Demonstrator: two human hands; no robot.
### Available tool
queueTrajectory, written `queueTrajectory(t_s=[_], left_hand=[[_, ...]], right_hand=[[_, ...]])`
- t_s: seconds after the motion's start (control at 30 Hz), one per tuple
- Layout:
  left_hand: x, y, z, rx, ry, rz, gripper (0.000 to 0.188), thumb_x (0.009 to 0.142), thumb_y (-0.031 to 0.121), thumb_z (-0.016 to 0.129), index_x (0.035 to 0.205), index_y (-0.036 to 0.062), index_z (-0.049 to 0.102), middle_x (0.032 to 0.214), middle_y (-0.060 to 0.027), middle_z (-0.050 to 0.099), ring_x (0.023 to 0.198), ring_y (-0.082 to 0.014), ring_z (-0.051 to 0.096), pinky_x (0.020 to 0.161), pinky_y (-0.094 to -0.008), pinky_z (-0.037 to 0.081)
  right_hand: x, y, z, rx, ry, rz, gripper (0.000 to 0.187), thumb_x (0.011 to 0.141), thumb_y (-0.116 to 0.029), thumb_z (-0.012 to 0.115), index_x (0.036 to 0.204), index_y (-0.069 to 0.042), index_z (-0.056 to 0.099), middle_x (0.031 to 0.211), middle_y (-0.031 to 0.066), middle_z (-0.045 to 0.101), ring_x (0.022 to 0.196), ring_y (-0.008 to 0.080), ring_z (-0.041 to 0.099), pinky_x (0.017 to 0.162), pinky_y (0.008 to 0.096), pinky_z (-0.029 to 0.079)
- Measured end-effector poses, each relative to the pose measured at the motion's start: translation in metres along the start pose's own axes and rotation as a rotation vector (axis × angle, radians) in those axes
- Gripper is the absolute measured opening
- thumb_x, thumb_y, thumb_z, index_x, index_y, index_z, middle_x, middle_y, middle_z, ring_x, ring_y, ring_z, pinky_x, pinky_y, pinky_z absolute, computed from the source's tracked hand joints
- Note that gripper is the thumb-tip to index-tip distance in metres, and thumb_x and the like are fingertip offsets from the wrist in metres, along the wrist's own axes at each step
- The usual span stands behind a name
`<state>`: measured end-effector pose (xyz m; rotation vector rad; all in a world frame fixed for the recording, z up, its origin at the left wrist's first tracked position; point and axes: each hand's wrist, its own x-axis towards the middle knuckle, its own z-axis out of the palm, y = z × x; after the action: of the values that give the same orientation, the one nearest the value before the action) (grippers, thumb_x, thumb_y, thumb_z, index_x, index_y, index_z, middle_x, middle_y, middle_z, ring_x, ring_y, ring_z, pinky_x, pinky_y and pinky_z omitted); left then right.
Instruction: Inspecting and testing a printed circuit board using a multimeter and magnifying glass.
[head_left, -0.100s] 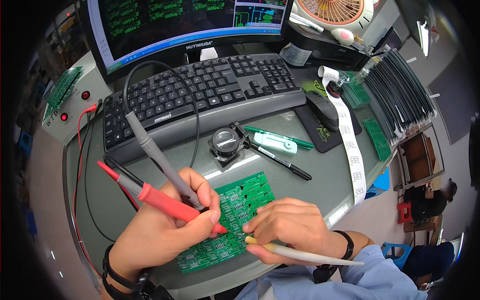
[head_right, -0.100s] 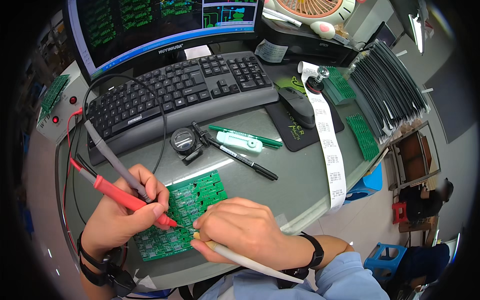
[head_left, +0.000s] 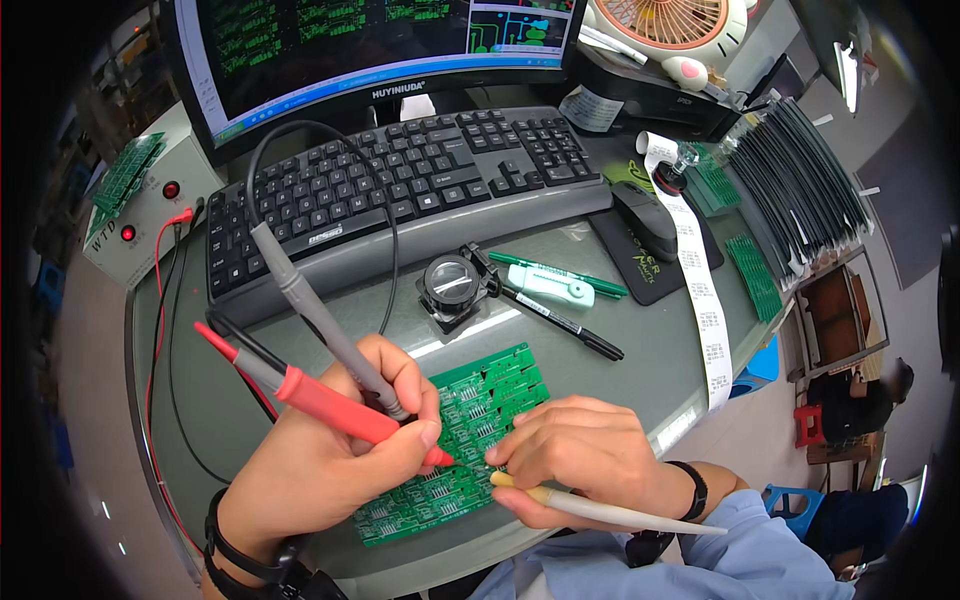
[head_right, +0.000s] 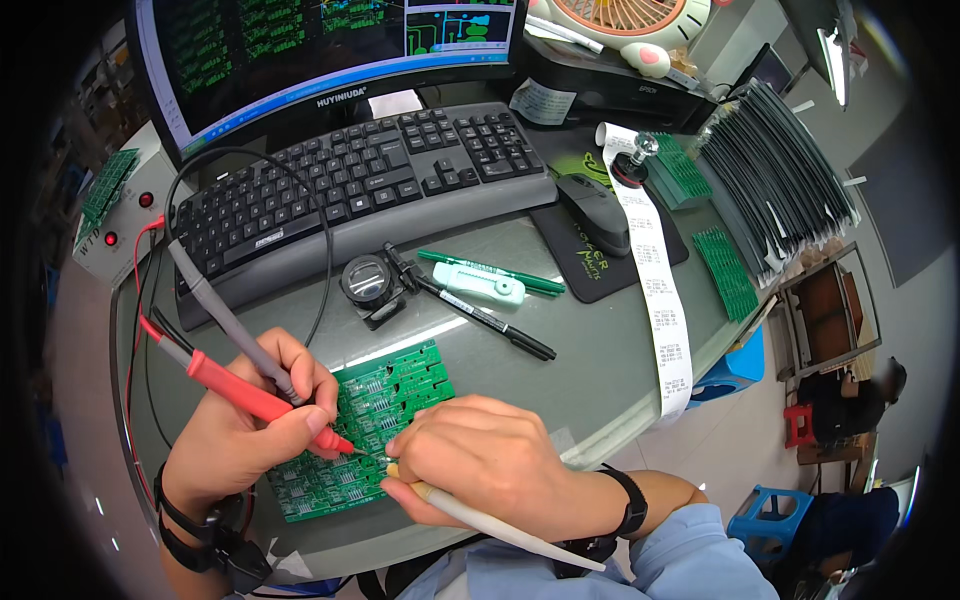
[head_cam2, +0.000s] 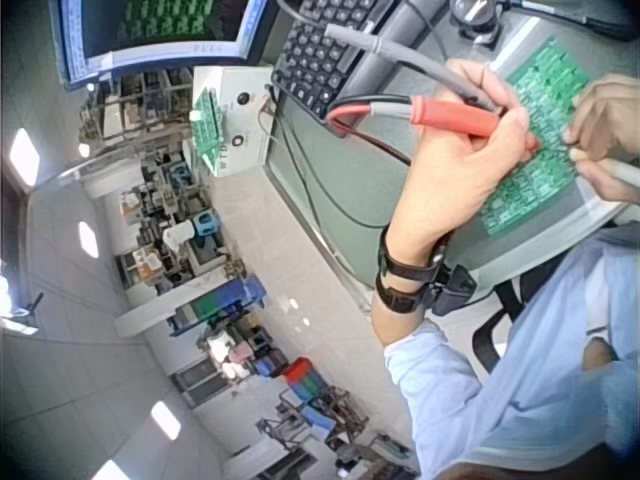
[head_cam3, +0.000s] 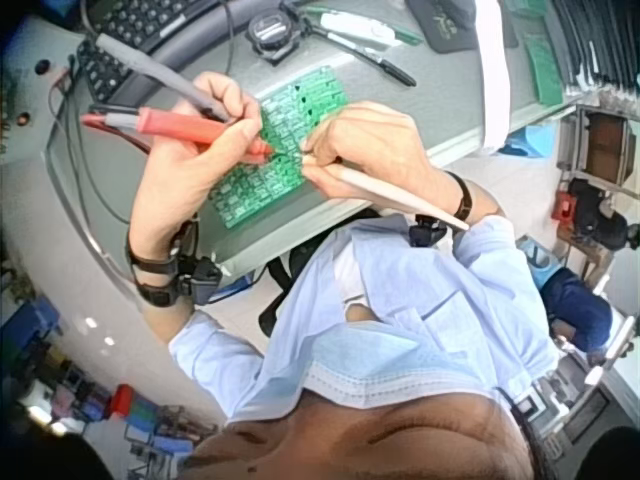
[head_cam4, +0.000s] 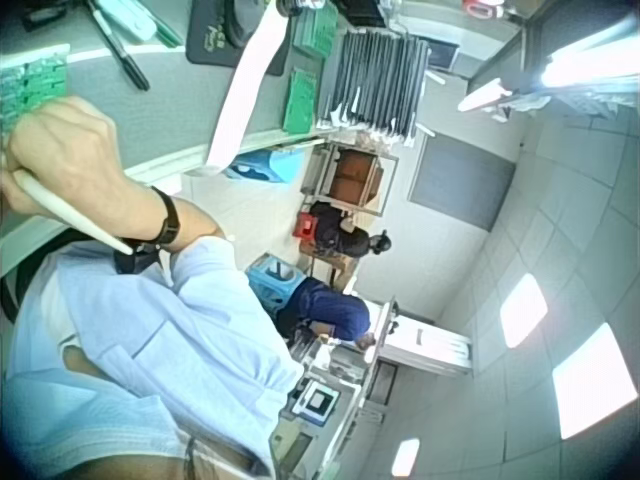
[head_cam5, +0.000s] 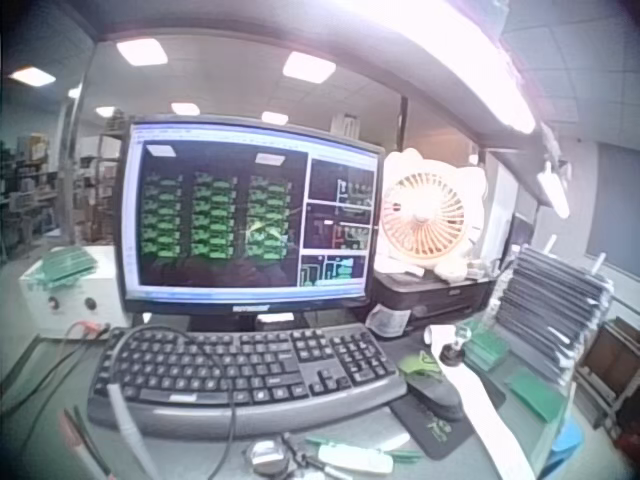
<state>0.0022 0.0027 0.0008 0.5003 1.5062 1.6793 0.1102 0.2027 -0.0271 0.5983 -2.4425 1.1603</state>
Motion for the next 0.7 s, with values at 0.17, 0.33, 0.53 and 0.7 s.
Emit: queueTrajectory(t_s=[0.17, 0.33, 0.53, 0.7], left_hand=[[0.0000, -0.0020, -0.0021, 0.027, -0.002, 0.014, 0.020, 0.088, 0.003, 0.059, 0.099, 0.0039, 0.043, 0.093, -0.0038, 0.054, 0.083, -0.0079, 0.055, 0.071, -0.0239, 0.046], [-0.0004, -0.0034, -0.0029, 0.039, -0.005, 0.010, 0.020, 0.088, 0.003, 0.059, 0.100, 0.0038, 0.043, 0.093, -0.0036, 0.054, 0.083, -0.0072, 0.054, 0.071, -0.0234, 0.046], [-0.0006, -0.0034, -0.0022, 0.041, -0.020, 0.022, 0.021, 0.087, 0.001, 0.058, 0.101, 0.0042, 0.042, 0.094, -0.0034, 0.053, 0.083, -0.0073, 0.053, 0.071, -0.0244, 0.046], [0.0001, -0.0035, -0.0016, 0.044, -0.006, 0.023, 0.021, 0.086, -0.001, 0.056, 0.101, 0.0041, 0.042, 0.093, -0.0037, 0.053, 0.083, -0.0076, 0.053, 0.071, -0.0254, 0.046]], right_hand=[[0.0002, 0.0002, 0.0014, -0.002, 0.002, 0.005, 0.024, 0.070, -0.008, 0.078, 0.074, -0.008, 0.054, 0.078, 0.0046, 0.066, 0.074, 0.0214, 0.067, 0.072, 0.0327, 0.055], [0.0005, -0.0005, 0.0005, -0.010, -0.008, 0.005, 0.024, 0.070, -0.008, 0.078, 0.074, -0.008, 0.054, 0.078, 0.0048, 0.066, 0.074, 0.0216, 0.068, 0.072, 0.0325, 0.055], [0.0005, -0.0011, -0.0001, 0.006, 0.001, 0.018, 0.024, 0.070, -0.008, 0.078, 0.073, -0.008, 0.053, 0.078, 0.0048, 0.066, 0.074, 0.0217, 0.068, 0.071, 0.0328, 0.055], [0.0006, -0.0009, 0.0007, -0.023, -0.005, 0.020, 0.023, 0.070, -0.008, 0.078, 0.074, -0.008, 0.055, 0.079, 0.0053, 0.066, 0.074, 0.0219, 0.068, 0.071, 0.0330, 0.055]])
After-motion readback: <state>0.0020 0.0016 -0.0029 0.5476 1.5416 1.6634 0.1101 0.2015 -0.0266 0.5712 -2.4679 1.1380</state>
